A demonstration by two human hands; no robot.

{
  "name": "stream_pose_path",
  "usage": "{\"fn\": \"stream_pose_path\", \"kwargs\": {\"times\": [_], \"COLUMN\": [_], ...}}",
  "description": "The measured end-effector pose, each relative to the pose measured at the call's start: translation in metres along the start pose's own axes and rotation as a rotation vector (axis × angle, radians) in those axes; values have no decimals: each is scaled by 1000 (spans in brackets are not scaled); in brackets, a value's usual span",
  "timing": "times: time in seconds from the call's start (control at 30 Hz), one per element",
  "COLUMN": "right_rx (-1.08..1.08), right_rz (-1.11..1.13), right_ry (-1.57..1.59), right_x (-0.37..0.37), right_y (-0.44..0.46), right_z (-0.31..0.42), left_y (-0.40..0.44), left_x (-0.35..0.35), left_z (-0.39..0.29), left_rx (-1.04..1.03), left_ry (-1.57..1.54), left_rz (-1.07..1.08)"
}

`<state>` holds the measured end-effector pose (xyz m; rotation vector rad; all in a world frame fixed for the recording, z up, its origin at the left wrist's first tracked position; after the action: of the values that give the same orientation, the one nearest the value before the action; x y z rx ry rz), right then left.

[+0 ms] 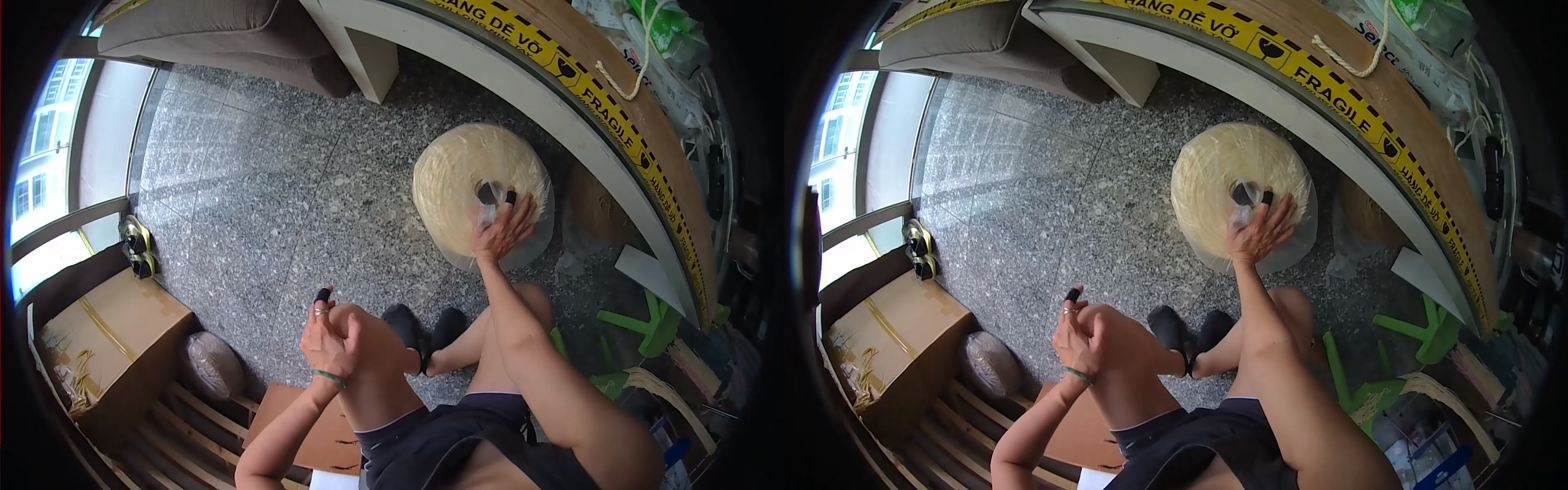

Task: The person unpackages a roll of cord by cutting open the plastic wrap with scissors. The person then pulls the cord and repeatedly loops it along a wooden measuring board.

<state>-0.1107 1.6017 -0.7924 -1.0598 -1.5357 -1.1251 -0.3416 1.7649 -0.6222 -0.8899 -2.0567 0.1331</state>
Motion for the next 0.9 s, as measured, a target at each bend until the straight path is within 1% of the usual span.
{"fn": "stream_pose_path", "kwargs": {"times": [0.13,0.2,0.23,0.27,0.3,0.37,0.4,0.47,0.5,0.53,0.57,0.6,0.63,0.67,0.7,0.73,0.77,0.83,0.87,0.9], "right_rx": [-35,-61,-59,-76,-104,-88,-97,-104,-98,-79,-81,-110,-136,-132,-171,-208,-288,-29,79,78], "right_rz": [-58,-67,-62,-97,-109,-23,24,4,-11,85,89,-5,-98,-92,69,223,373,278,152,151], "right_ry": [86,92,92,115,122,113,126,111,84,2,1,59,116,105,331,619,884,1319,1141,1126], "right_x": [-2,1,6,1,5,11,15,9,6,10,8,-1,-13,-39,-76,-59,-39,38,49,58], "right_y": [-6,-11,-8,-8,-11,-8,-8,-9,-10,-9,-10,-8,-4,9,22,24,27,24,29,31], "right_z": [-8,-10,-8,-8,-7,-8,-9,-9,-10,-11,-12,-13,-13,-14,-20,-35,-50,-74,-84,-90], "left_y": [54,94,110,124,135,133,130,127,112,102,79,68,42,21,14,10,7,19,30,38], "left_x": [-28,-55,-70,-82,-95,-100,-108,-118,-126,-137,-139,-156,-145,-136,-141,-140,-140,-151,-157,-162], "left_z": [27,46,49,52,58,47,47,42,32,30,14,14,-5,-21,-20,-24,-27,-34,-39,-44], "left_rx": [-94,-110,-107,-26,-56,-161,-169,-313,-352,-406,-417,-418,-408,-439,-488,-489,-489,-473,-579,-670], "left_ry": [5,5,-61,-16,30,-185,-184,-572,-731,-799,-901,-925,-770,-727,-744,-735,-728,-808,-756,-700], "left_rz": [-137,-153,-146,-94,-123,-174,-168,-271,-223,-122,28,124,176,242,307,319,334,352,290,231]}}
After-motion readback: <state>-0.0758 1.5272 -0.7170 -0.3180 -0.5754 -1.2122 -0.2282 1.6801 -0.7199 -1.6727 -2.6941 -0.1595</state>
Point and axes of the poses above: each hand's wrist, its own y-axis towards the middle knuckle, its own x-axis out of the back of the hand, z = x × y, the point moved 1 cm from there along y, towards the middle knuckle, and after that the axes turned 15 degrees about -y, right-handed, at the moved point
